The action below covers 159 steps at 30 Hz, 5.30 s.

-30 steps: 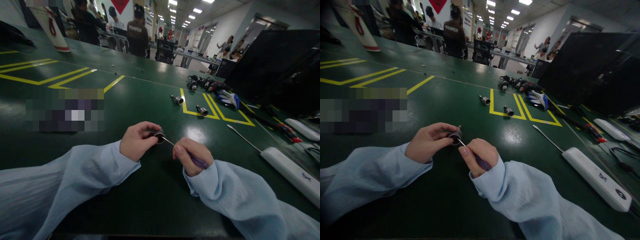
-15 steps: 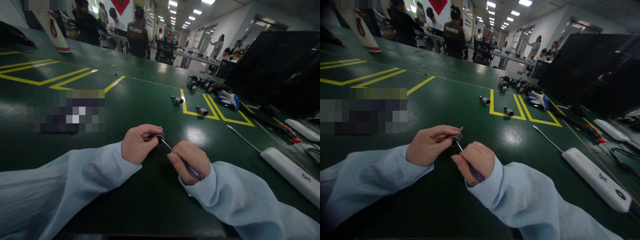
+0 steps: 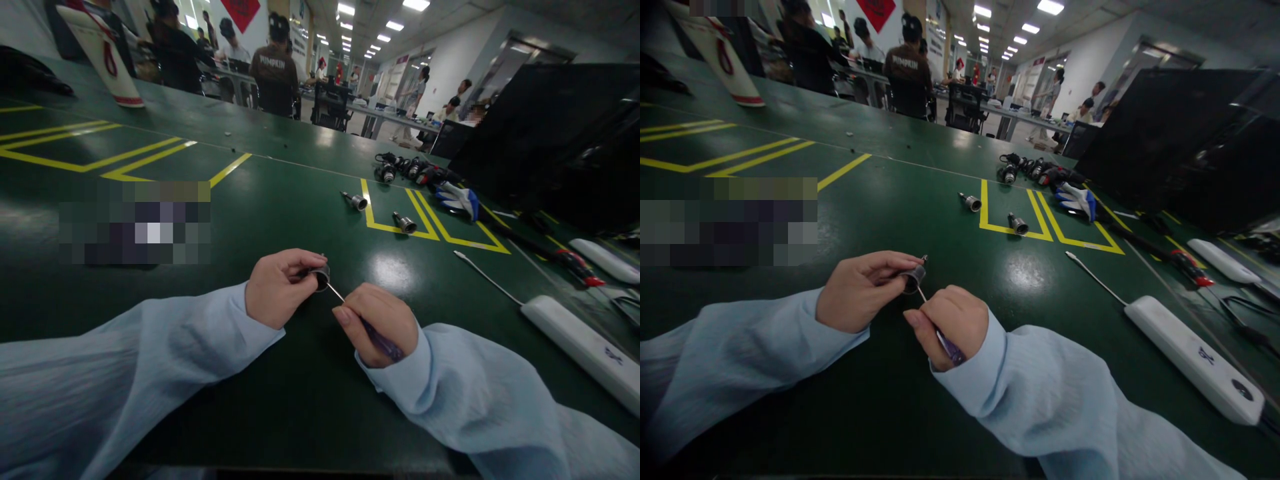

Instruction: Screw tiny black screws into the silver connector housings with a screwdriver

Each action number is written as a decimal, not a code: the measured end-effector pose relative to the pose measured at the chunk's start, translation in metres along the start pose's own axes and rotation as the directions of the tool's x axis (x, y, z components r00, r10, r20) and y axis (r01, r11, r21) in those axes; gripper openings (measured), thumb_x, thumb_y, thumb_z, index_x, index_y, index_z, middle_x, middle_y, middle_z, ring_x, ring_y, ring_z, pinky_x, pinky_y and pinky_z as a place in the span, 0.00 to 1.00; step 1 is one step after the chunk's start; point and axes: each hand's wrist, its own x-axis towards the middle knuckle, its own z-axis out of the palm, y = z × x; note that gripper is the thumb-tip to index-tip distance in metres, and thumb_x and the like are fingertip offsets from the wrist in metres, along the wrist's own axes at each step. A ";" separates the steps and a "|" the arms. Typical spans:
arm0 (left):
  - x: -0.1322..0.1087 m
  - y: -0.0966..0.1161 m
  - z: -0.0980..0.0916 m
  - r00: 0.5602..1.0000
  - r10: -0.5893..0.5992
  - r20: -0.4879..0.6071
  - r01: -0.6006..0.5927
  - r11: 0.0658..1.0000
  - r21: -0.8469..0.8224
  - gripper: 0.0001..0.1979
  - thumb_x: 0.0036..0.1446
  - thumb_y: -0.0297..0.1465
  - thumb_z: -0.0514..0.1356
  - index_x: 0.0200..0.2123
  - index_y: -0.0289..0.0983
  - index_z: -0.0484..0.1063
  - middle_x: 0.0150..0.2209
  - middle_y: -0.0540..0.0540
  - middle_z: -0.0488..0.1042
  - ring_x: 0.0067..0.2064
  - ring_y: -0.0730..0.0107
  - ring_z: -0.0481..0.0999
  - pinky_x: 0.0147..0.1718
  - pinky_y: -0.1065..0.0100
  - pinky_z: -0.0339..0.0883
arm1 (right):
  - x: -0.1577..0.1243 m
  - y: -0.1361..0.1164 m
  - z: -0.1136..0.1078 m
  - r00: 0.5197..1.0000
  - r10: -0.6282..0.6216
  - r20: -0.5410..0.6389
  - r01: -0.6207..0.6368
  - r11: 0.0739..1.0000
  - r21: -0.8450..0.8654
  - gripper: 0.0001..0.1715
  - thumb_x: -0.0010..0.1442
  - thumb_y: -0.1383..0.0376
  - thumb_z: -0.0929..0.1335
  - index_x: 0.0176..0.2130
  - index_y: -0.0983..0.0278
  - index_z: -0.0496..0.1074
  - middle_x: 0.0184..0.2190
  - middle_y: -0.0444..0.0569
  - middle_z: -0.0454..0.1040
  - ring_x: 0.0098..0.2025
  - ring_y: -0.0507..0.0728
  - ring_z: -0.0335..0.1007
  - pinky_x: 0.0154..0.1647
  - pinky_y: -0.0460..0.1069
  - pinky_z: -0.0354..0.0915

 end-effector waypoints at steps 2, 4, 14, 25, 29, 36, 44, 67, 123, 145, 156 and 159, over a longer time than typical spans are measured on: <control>0.000 -0.001 0.001 1.000 0.004 -0.003 -0.004 1.000 -0.004 0.07 0.41 0.22 0.58 0.28 0.32 0.72 0.37 0.42 0.76 0.38 0.65 0.76 0.37 0.66 0.72 | 0.000 0.000 -0.001 1.000 -0.017 -0.008 0.017 1.000 0.013 0.15 0.57 0.69 0.60 0.22 0.70 0.67 0.18 0.50 0.67 0.22 0.50 0.60 0.25 0.46 0.59; 0.001 -0.003 0.001 1.000 0.019 -0.004 -0.019 1.000 -0.006 0.07 0.41 0.22 0.58 0.27 0.33 0.72 0.36 0.43 0.76 0.38 0.65 0.76 0.37 0.66 0.72 | 0.000 0.000 -0.002 0.999 -0.036 -0.018 0.037 0.999 0.027 0.15 0.57 0.70 0.60 0.22 0.70 0.67 0.18 0.51 0.67 0.22 0.51 0.61 0.25 0.46 0.60; 0.081 -0.038 -0.019 0.949 0.293 -0.116 -0.215 0.872 0.440 0.14 0.44 0.23 0.55 0.37 0.33 0.71 0.39 0.43 0.74 0.38 0.65 0.75 0.40 0.65 0.70 | -0.001 0.000 0.000 0.998 -0.065 -0.020 0.065 0.997 0.048 0.13 0.57 0.69 0.61 0.23 0.69 0.67 0.19 0.50 0.68 0.22 0.50 0.61 0.25 0.46 0.60; 0.183 -0.045 -0.039 0.938 0.274 -0.211 0.010 0.589 0.808 0.14 0.49 0.28 0.55 0.41 0.36 0.69 0.42 0.43 0.74 0.43 0.62 0.72 0.43 0.63 0.65 | -0.001 0.001 -0.001 0.999 -0.049 -0.012 0.049 0.998 0.044 0.14 0.57 0.67 0.62 0.23 0.70 0.68 0.18 0.49 0.68 0.21 0.49 0.60 0.25 0.45 0.59; 0.192 -0.048 -0.043 0.950 0.281 -0.135 -0.057 0.582 0.811 0.15 0.50 0.28 0.55 0.42 0.34 0.69 0.42 0.41 0.73 0.44 0.61 0.71 0.45 0.63 0.64 | -0.001 0.005 0.002 0.999 -0.022 -0.030 0.023 0.999 0.041 0.14 0.57 0.66 0.61 0.22 0.68 0.67 0.17 0.47 0.66 0.21 0.49 0.59 0.24 0.45 0.58; 0.170 -0.039 -0.032 0.860 0.503 -0.088 -0.197 0.487 0.851 0.27 0.46 0.28 0.56 0.51 0.26 0.59 0.54 0.31 0.60 0.57 0.52 0.58 0.53 0.56 0.56 | -0.002 0.012 0.003 0.993 0.008 -0.121 -0.001 0.998 0.064 0.13 0.57 0.66 0.62 0.22 0.66 0.66 0.17 0.45 0.66 0.21 0.48 0.59 0.25 0.44 0.59; 0.037 -0.026 -0.010 0.739 0.329 0.588 -0.674 0.357 0.647 0.20 0.54 0.38 0.52 0.49 0.36 0.64 0.55 0.40 0.62 0.57 0.58 0.60 0.52 0.56 0.57 | -0.024 0.042 -0.011 0.983 0.018 -0.181 -0.027 0.999 -0.043 0.05 0.54 0.68 0.63 0.27 0.64 0.66 0.24 0.47 0.72 0.27 0.50 0.67 0.31 0.46 0.63; 0.194 -0.026 0.074 0.836 0.251 0.487 -0.548 0.334 0.767 0.19 0.54 0.34 0.53 0.48 0.31 0.64 0.43 0.37 0.70 0.45 0.58 0.70 0.45 0.62 0.62 | -0.024 0.072 -0.017 0.740 0.661 -0.121 -0.543 0.694 0.472 0.10 0.53 0.60 0.64 0.29 0.65 0.68 0.25 0.49 0.74 0.22 0.50 0.67 0.22 0.45 0.67; 0.024 -0.009 -0.023 0.737 0.426 0.525 -0.665 0.597 0.448 0.17 0.52 0.29 0.55 0.47 0.37 0.67 0.43 0.41 0.67 0.44 0.66 0.69 0.43 0.66 0.67 | -0.025 0.011 -0.034 0.805 0.591 0.045 -0.560 0.733 0.386 0.20 0.57 0.60 0.61 0.18 0.65 0.68 0.11 0.41 0.63 0.15 0.47 0.60 0.19 0.44 0.58; -0.005 0.020 -0.008 0.942 -0.142 0.304 0.184 0.976 -0.116 0.22 0.41 0.23 0.61 0.44 0.32 0.69 0.39 0.43 0.76 0.41 0.63 0.75 0.43 0.64 0.68 | -0.021 -0.004 -0.018 0.971 0.132 -0.201 -0.045 0.920 0.390 0.07 0.53 0.72 0.62 0.29 0.68 0.70 0.21 0.47 0.70 0.25 0.51 0.66 0.28 0.48 0.62; -0.008 0.022 -0.003 0.958 -0.161 0.239 0.183 0.981 -0.072 0.15 0.41 0.26 0.61 0.37 0.33 0.70 0.36 0.45 0.77 0.39 0.63 0.76 0.41 0.64 0.69 | -0.018 -0.009 -0.018 0.993 -0.024 -0.116 0.050 0.973 0.227 0.05 0.53 0.73 0.63 0.30 0.71 0.69 0.23 0.51 0.71 0.27 0.51 0.66 0.29 0.48 0.63; -0.008 0.023 0.000 0.962 -0.171 0.212 0.185 0.982 -0.049 0.13 0.41 0.26 0.60 0.35 0.33 0.72 0.34 0.45 0.77 0.37 0.64 0.76 0.40 0.64 0.70 | -0.018 -0.012 -0.018 0.992 -0.053 -0.113 0.076 0.975 0.209 0.05 0.53 0.73 0.63 0.30 0.71 0.69 0.23 0.52 0.72 0.27 0.52 0.65 0.29 0.48 0.63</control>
